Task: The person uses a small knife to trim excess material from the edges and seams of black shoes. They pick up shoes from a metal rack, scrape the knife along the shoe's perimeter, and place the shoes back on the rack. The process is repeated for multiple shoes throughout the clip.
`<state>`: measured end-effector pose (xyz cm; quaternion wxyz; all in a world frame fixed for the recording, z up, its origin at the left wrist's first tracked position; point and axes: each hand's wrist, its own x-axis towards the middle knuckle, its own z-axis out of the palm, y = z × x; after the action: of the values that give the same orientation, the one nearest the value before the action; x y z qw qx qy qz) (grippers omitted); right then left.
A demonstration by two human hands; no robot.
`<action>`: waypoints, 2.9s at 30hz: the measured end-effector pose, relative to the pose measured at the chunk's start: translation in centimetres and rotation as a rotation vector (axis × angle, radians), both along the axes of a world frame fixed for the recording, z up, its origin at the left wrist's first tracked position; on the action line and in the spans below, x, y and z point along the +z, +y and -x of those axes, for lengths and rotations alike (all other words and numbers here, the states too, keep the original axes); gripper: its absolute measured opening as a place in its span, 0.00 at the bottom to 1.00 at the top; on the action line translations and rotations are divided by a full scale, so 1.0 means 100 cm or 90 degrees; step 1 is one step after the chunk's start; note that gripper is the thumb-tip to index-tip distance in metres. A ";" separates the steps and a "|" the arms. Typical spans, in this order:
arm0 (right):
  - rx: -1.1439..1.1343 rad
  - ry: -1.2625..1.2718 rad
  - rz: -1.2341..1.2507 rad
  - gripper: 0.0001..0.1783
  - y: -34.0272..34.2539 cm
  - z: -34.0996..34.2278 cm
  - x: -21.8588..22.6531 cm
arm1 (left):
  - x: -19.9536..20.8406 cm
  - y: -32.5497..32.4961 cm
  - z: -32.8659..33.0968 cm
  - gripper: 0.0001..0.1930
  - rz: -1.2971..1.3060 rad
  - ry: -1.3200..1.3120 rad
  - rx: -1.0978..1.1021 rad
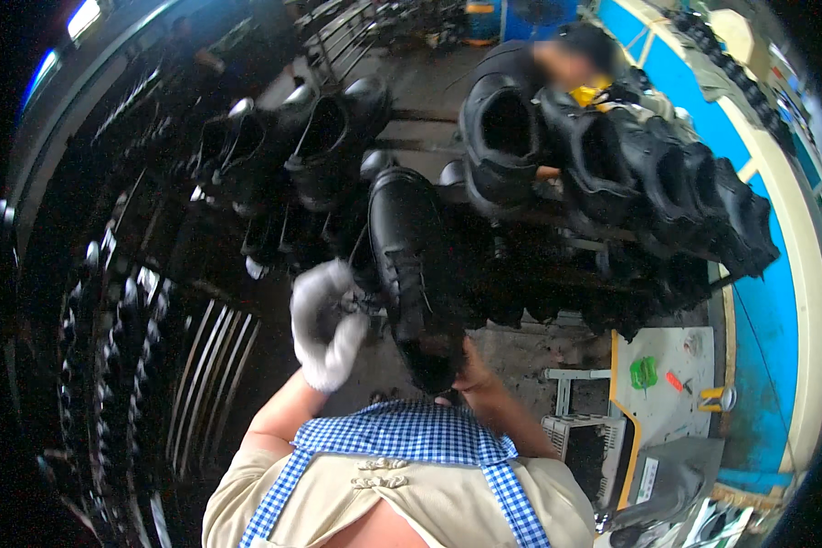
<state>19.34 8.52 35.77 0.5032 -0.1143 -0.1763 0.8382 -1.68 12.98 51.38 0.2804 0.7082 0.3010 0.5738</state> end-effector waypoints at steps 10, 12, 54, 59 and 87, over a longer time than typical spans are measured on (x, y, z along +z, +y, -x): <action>0.069 -0.315 0.058 0.39 -0.018 -0.017 -0.095 | 0.001 0.000 0.003 0.37 0.437 -0.241 -0.102; 0.071 -0.386 0.070 0.39 -0.016 -0.016 -0.089 | 0.000 -0.001 0.011 0.38 0.436 -0.214 -0.132; -0.521 -0.283 0.182 0.16 -0.044 0.031 0.036 | 0.047 0.034 -0.071 0.33 -0.245 0.110 -0.221; -0.556 -0.433 0.134 0.18 -0.048 0.034 0.075 | 0.083 0.068 -0.134 0.39 -0.392 0.215 0.060; -0.744 -1.154 -0.445 0.20 -0.105 -0.048 0.180 | 0.032 -0.062 -0.096 0.19 0.516 -0.241 -0.405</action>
<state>24.13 -2.03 53.75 0.5088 -0.5972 -0.6200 -0.0124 7.90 6.75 54.57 0.7398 0.4838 0.2130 0.4163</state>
